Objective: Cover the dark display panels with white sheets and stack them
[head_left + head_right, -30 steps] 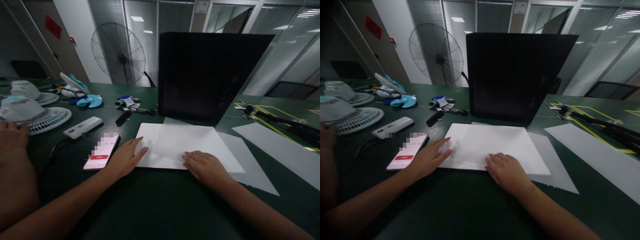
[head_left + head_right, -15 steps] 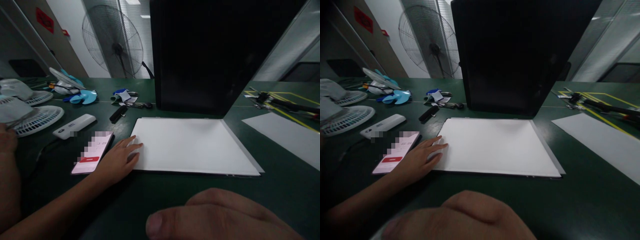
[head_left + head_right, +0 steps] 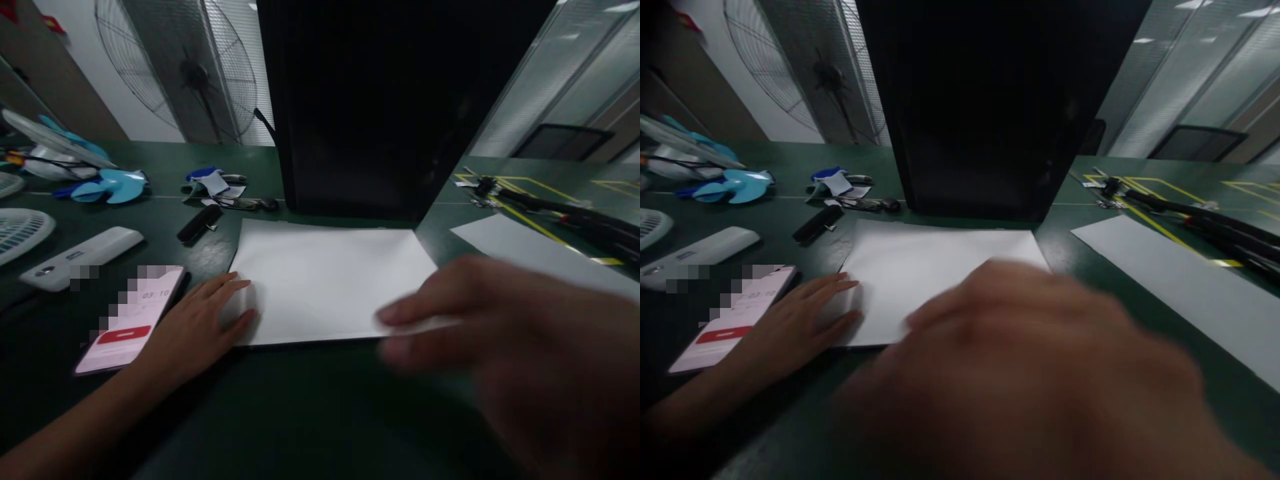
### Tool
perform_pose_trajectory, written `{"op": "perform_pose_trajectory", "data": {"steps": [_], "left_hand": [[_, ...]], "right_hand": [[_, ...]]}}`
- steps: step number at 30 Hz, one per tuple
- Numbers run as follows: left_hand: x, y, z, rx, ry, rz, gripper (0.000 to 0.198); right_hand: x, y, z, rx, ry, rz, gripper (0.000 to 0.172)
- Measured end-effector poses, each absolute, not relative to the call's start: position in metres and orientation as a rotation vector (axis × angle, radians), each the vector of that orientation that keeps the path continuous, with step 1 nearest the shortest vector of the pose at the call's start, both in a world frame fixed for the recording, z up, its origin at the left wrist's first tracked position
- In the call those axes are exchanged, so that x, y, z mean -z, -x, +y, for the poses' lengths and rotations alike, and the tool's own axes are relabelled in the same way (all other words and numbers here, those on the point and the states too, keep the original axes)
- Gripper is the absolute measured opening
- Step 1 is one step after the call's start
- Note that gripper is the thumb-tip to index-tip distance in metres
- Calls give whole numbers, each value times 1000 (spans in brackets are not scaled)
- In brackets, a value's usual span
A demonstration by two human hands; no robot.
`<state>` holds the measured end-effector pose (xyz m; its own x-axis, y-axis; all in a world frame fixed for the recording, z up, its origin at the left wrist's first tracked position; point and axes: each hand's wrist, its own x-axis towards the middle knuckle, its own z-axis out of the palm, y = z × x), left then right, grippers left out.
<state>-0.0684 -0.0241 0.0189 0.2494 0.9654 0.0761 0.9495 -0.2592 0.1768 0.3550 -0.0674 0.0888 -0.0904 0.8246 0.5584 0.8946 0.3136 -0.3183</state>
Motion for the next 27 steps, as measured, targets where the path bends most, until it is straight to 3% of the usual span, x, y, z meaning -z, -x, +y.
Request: {"op": "perform_pose_trajectory", "data": {"steps": [3, 6, 10, 12, 16, 22, 27], "left_hand": [[-25, 65, -27, -228, -2428, 1853, 63], [-29, 63, -29, -221, -2449, 1852, 63], [-30, 63, -30, -249, -2463, 1836, 62], [-29, 64, -30, -259, -2466, 1829, 61], [-28, 66, -32, -245, -2441, 1832, 61], [-34, 66, -36, -245, -2428, 1822, 57], [-36, 65, -40, -292, -2433, 1808, 58]], "right_hand": [[-100, -382, -12, 399, 1573, -1643, 63], [-70, -444, 13, 523, 2038, -1441, 58], [-13, -529, 8, 235, 2701, -1078, 93], [-3, -550, 5, 98, 2811, -1040, 98], [-12, -550, 10, 0, 2849, -1174, 80], [-25, -515, 12, 2, 2842, -1413, 77], [-41, -483, 5, 158, 2795, -1510, 48]]}}
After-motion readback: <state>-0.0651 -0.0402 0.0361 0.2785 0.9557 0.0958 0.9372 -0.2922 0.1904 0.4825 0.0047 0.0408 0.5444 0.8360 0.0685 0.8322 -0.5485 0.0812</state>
